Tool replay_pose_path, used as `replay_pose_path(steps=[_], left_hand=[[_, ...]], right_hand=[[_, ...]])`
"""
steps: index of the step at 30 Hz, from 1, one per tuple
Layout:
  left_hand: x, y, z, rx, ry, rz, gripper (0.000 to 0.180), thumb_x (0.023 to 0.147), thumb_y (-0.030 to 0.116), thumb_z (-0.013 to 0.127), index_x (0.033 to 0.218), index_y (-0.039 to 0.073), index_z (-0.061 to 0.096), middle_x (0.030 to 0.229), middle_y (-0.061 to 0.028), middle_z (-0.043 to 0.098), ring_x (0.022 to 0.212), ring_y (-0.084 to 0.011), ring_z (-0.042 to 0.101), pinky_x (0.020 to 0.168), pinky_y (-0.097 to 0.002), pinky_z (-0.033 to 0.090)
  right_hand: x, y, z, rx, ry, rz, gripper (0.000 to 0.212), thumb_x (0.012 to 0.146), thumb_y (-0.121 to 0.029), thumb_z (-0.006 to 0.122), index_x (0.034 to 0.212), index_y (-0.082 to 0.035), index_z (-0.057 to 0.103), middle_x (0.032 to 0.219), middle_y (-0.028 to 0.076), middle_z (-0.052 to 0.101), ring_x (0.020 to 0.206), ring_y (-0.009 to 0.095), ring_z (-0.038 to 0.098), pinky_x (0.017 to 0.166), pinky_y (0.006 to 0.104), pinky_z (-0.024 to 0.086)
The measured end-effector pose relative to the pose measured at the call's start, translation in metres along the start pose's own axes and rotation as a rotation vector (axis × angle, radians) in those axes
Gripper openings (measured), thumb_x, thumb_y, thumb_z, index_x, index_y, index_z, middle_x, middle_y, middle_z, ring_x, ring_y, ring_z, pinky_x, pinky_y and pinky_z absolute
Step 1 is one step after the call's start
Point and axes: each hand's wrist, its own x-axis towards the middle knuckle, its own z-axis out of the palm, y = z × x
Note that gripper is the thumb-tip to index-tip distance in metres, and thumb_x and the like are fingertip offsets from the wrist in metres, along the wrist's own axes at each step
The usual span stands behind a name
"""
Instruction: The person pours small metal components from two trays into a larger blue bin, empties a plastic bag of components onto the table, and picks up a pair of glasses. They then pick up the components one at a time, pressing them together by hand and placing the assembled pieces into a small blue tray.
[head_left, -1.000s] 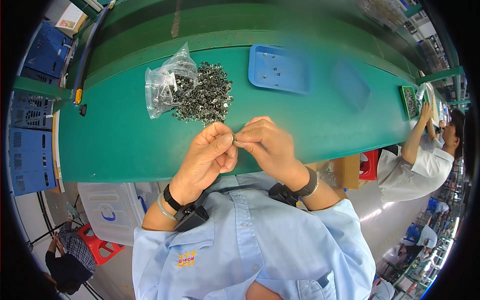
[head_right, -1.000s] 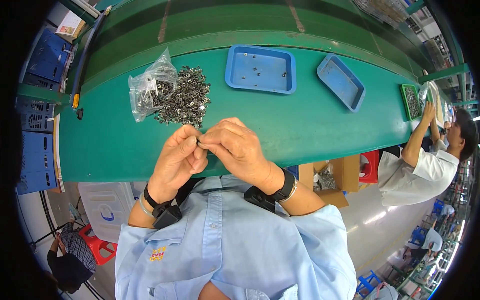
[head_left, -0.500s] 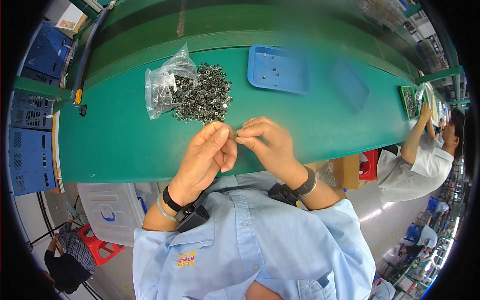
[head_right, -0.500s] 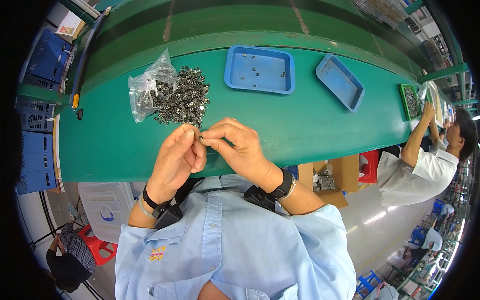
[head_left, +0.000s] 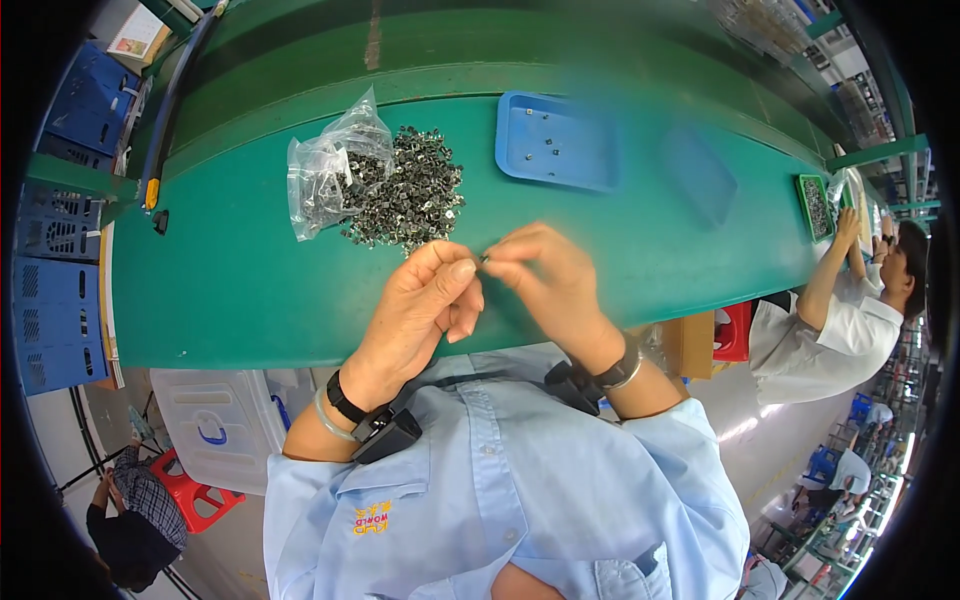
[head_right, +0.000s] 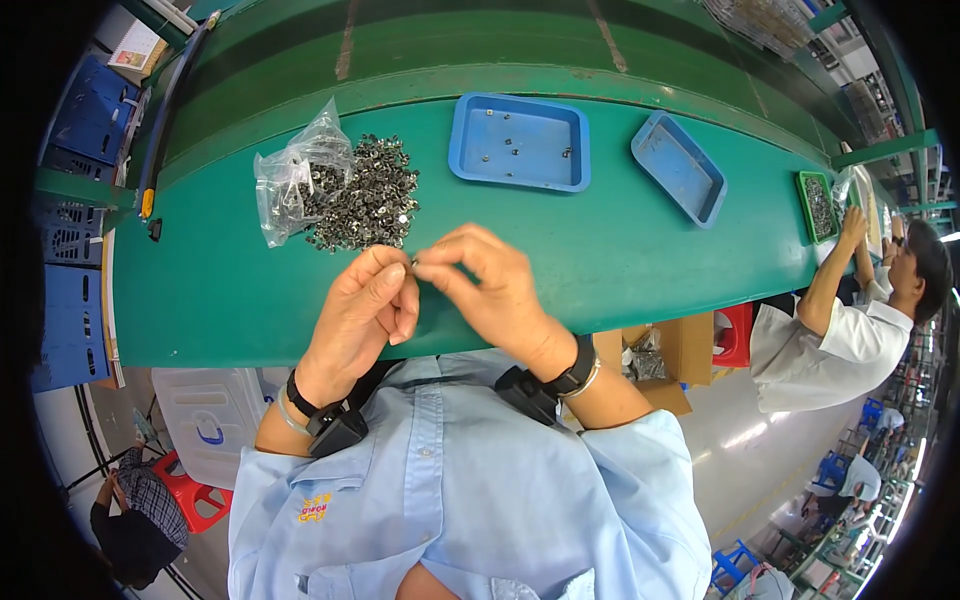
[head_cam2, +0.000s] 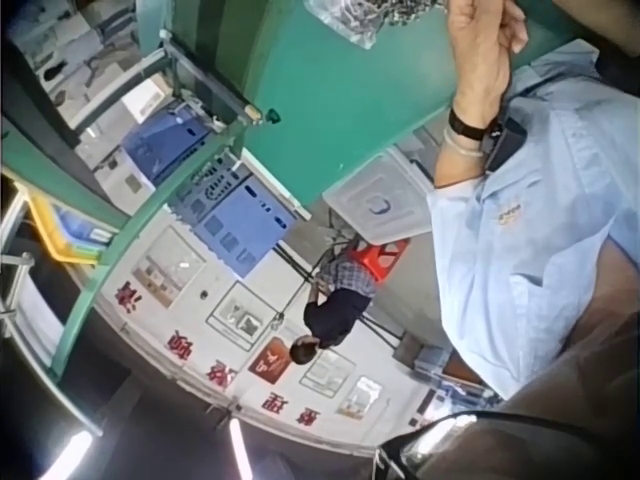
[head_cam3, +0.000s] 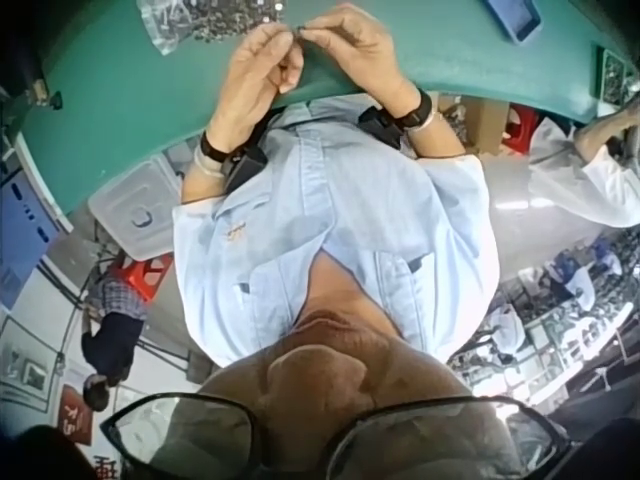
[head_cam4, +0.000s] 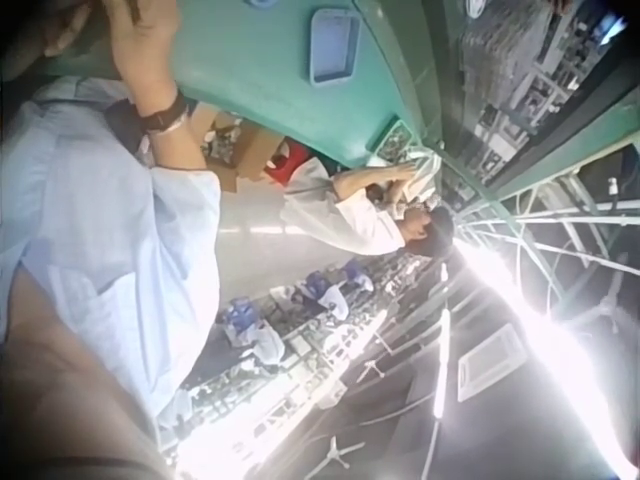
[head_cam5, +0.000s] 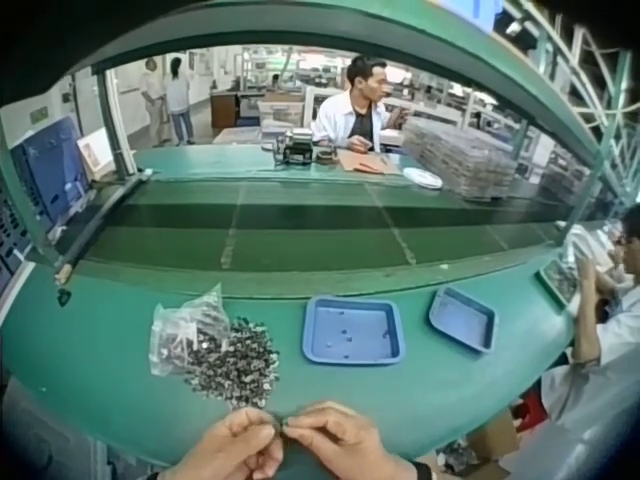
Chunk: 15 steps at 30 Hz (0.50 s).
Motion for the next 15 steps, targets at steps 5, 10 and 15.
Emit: replay_pose_path(steps=[5,10,15], left_hand=[[-0.006,-0.001,-0.022,0.005,0.083,0.026,0.015,0.095,0.019,0.054,0.100,0.005,0.054,0.071,-0.0039,0.058,0.054,-0.0096,0.050,0.045,-0.0217,0.037],[-0.010,-0.008,-0.039,-0.038,0.108,0.032,0.013,0.095,0.017,0.054,0.100,0.004,0.054,0.071,-0.0039,0.058,0.053,-0.0099,0.050,0.045,-0.0220,0.038],[-0.009,-0.005,-0.042,-0.067,0.085,0.013,0.012,0.095,0.015,0.054,0.099,0.004,0.055,0.070,-0.0042,0.058,0.053,-0.0105,0.050,0.045,-0.0224,0.039]], right_hand=[[0.040,0.024,-0.041,-0.405,0.162,-0.009,0.011,0.082,-0.009,0.066,0.091,-0.003,0.064,0.087,0.008,0.065,0.075,0.020,0.062,0.068,0.0311,0.050],[0.055,0.046,-0.040,-0.664,0.085,-0.036,0.013,0.082,-0.011,0.065,0.093,-0.004,0.063,0.086,0.009,0.063,0.074,0.024,0.062,0.066,0.0325,0.050],[0.049,0.037,0.008,-0.607,-0.182,-0.117,0.013,0.082,-0.011,0.065,0.093,-0.004,0.062,0.085,0.010,0.060,0.073,0.028,0.060,0.064,0.0345,0.049]])
